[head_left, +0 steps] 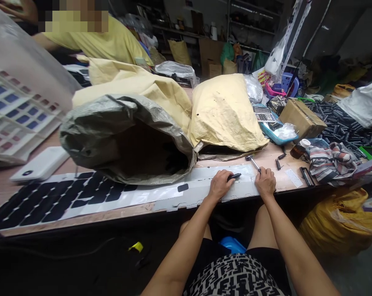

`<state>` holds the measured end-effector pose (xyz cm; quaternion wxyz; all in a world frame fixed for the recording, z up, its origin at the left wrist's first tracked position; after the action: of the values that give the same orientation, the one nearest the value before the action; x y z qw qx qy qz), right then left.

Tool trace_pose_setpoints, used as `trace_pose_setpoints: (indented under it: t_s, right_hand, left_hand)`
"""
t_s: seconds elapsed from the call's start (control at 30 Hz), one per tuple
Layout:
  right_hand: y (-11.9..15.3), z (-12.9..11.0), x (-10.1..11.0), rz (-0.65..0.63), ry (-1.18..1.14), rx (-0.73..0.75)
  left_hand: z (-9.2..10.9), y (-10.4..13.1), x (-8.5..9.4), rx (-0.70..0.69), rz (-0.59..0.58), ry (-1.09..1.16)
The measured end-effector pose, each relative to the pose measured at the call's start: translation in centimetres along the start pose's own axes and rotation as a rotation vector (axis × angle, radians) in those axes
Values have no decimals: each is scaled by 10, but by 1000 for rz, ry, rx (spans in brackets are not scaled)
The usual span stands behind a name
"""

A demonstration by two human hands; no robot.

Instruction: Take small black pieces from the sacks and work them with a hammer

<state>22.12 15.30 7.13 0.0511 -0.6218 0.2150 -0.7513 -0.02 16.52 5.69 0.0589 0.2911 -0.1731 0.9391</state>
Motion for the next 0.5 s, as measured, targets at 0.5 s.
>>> trace_pose_setpoints:
  t_s: [0.5]
  right_hand:
    - [1,7,4,-106,-155,-32]
  left_hand:
    - [-22,-6,-12,-5,-20,43]
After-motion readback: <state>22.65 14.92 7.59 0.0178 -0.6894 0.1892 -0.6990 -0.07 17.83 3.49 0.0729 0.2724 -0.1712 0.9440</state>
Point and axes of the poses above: each hand's wrist, its own y-axis away from the middle knuckle, its own x-axis out of the back of the hand, z = x × y, the point moved 5 cm from there along -y, towards the middle knuckle, and after that the axes turned 8 degrees about y, right-handed, at the moved point
